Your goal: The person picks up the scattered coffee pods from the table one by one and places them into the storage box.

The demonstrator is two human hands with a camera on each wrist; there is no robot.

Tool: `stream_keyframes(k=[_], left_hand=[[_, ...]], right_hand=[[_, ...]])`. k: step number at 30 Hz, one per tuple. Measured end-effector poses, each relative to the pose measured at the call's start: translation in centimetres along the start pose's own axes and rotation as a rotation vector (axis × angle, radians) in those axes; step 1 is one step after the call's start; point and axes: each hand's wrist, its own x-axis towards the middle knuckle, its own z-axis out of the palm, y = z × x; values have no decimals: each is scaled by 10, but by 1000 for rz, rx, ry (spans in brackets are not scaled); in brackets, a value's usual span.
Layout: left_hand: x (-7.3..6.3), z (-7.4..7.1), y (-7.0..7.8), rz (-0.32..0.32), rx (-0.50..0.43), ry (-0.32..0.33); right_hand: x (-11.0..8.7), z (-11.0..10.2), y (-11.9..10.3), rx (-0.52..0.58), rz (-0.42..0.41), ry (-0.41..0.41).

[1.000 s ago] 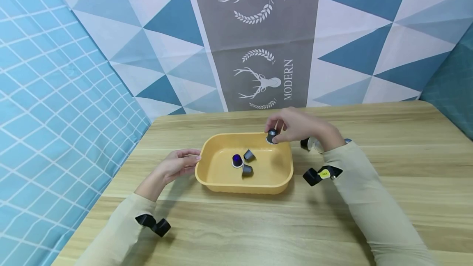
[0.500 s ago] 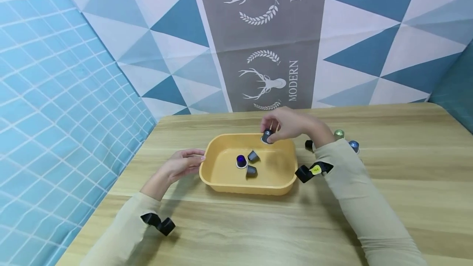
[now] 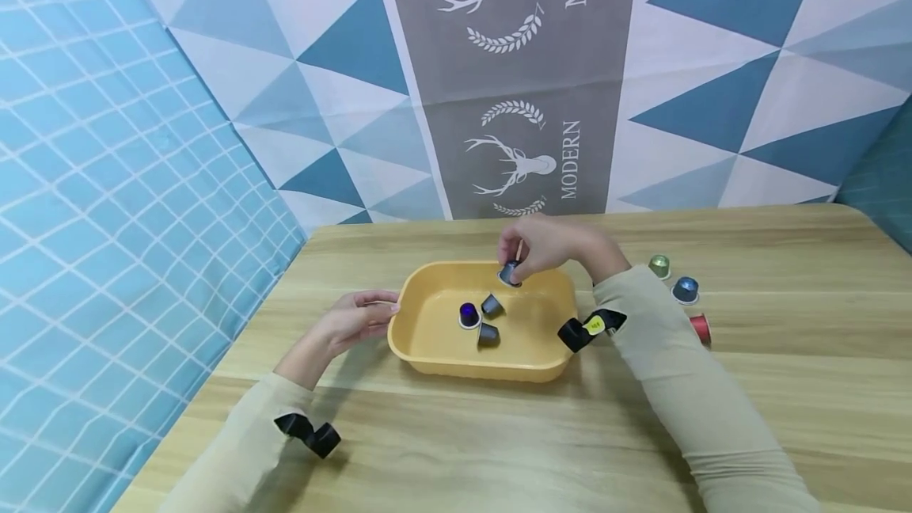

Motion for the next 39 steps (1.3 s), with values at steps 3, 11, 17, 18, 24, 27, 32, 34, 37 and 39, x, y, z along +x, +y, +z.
stream_keyframes(k=[3, 11, 17, 18, 24, 27, 32, 34, 37, 39], left_hand=[[0, 1, -2, -1, 8, -10], [0, 0, -2, 6, 23, 13], [-2, -3, -4, 6, 32, 9], [-2, -3, -5, 7, 32, 8], [-3, -2, -2, 14, 23, 2], [-4, -1, -2, 13, 22, 1], [-3, -2, -3, 12, 13, 1], [-3, -2, -3, 12, 14, -1], [-3, -2, -4, 13, 21, -5], [-3, -2, -3, 15, 24, -7]], right_hand=[[4, 2, -2, -18, -1, -23], [19, 14, -5, -67, -33, -63], [25, 24, -6, -78, -13, -126], [26, 26, -7, -81, -7, -135], [27, 29, -15, -108, 5, -157], [28, 32, -17, -138, -5, -168], [32, 37, -16, -161, -25, -206], [33, 39, -14, -160, -24, -222], [34, 41, -13, -179, -12, -230], [34, 41, -13, -196, -10, -230]])
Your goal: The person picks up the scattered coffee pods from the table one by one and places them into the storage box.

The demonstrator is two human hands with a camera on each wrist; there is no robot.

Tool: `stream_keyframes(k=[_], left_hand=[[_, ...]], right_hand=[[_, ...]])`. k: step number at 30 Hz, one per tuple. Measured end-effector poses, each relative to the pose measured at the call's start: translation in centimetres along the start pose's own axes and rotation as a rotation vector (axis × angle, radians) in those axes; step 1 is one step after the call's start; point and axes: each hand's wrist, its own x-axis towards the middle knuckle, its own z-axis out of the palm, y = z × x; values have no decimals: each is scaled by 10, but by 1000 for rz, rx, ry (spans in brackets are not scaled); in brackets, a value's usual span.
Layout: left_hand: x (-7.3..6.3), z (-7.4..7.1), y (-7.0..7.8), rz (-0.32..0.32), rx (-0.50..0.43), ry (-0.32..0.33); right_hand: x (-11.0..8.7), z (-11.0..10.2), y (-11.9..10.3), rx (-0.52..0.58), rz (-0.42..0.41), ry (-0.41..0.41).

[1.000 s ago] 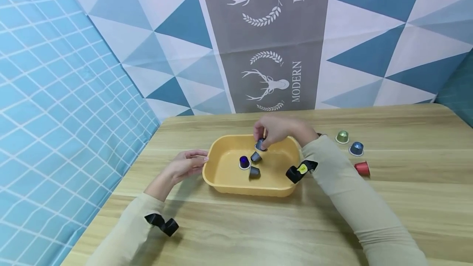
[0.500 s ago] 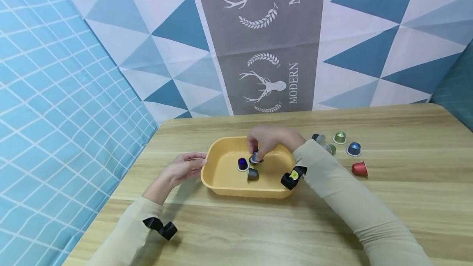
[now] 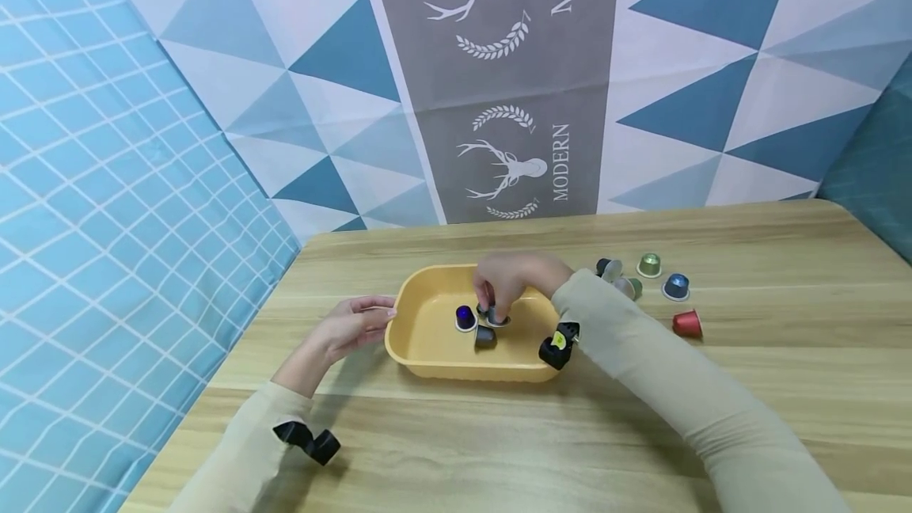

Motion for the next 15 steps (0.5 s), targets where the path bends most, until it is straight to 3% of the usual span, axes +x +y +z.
stream_keyframes(k=[15], left_hand=[[1, -1, 2, -2, 8, 0]], right_hand=[[3, 0, 0, -82, 81, -54]])
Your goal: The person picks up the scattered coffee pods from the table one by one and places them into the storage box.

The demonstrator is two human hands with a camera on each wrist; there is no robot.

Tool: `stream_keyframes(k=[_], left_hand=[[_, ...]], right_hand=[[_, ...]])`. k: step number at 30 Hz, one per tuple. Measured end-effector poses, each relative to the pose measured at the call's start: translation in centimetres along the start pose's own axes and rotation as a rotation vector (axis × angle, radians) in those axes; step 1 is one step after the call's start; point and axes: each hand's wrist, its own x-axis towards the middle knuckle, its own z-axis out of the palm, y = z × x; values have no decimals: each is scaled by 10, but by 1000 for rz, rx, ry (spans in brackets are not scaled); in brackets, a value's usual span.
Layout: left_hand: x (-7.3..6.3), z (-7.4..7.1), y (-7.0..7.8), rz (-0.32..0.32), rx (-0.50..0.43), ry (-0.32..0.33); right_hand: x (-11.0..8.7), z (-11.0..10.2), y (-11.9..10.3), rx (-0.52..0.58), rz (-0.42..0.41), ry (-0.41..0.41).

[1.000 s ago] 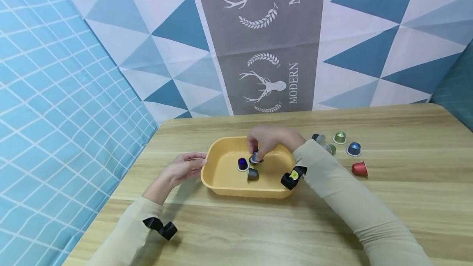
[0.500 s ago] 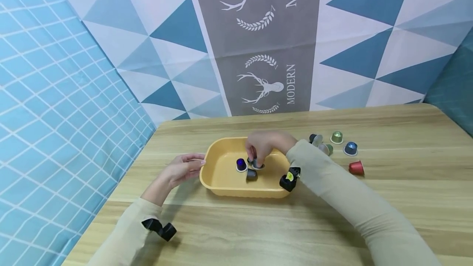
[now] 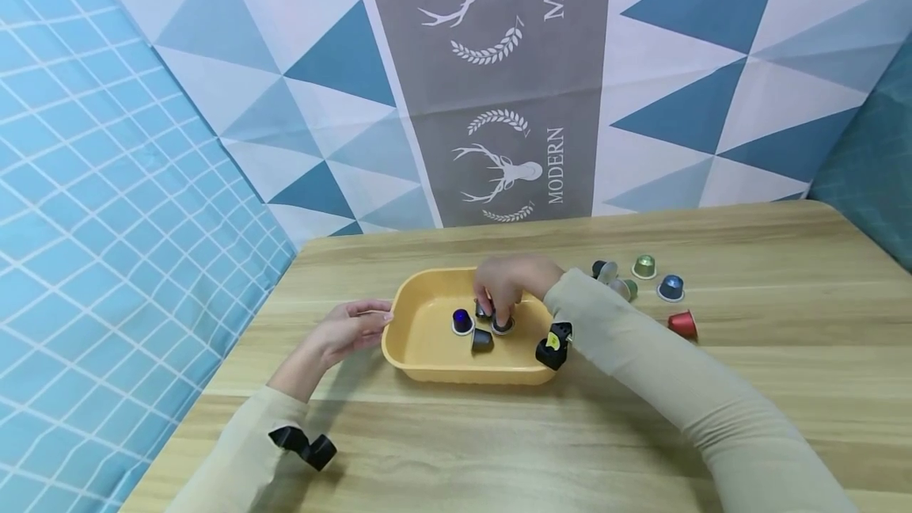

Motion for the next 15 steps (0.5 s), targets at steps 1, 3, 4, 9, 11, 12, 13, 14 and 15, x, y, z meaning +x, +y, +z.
stream_keyframes(k=[1, 3, 4, 9, 11, 12, 13, 14, 15], left_hand=[[0, 0, 0, 3, -2, -4], [0, 1, 0, 10, -8, -9], [0, 1, 0, 11, -9, -10], [-2, 0, -1, 10, -12, -14], [-2, 0, -1, 12, -15, -18], [-3, 0, -1, 14, -16, -21], [-3, 0, -1, 15, -17, -23], [-3, 0, -1, 16, -18, -25], [-3, 0, -1, 19, -19, -27]], right_hand=[[0, 0, 0, 5, 4, -1], [0, 0, 0, 19, 10, -1], [0, 0, 0, 28, 13, -1], [-4, -3, 0, 61, 6, 15], [-7, -4, 2, 64, -2, 35], [-8, -5, 3, 67, -10, 47], [-10, -5, 5, 74, -15, 59], [-13, -5, 7, 84, -17, 72], [-15, -6, 8, 99, -20, 83]])
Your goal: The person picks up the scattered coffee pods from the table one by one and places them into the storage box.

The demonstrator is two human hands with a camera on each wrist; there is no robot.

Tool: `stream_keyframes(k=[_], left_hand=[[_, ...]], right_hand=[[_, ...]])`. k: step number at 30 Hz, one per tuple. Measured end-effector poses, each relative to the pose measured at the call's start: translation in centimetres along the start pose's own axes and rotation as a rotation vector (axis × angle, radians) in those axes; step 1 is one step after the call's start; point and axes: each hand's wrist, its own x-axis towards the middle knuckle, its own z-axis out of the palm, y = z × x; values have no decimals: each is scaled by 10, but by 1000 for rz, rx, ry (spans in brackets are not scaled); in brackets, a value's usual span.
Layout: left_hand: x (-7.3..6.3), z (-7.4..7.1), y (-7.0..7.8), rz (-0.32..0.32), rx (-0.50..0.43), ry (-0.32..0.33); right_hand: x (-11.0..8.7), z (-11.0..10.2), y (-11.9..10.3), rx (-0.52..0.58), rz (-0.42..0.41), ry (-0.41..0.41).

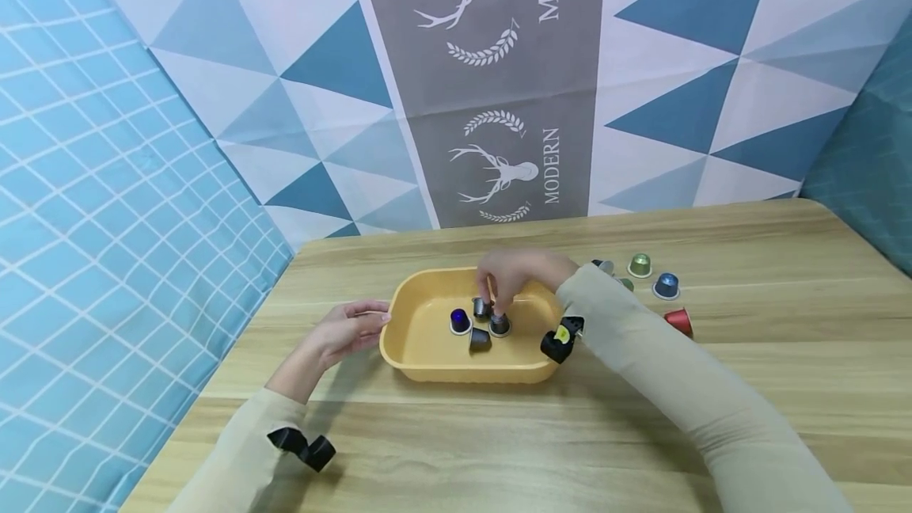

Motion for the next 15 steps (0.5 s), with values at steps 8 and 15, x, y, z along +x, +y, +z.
stream_keyframes(k=[8, 15], left_hand=[[1, 1, 2, 1, 2, 0], [-1, 0, -2, -2, 9, 13]], right_hand=[[-20, 1, 12, 58, -26, 100], [-38, 10, 18, 34, -66, 230]])
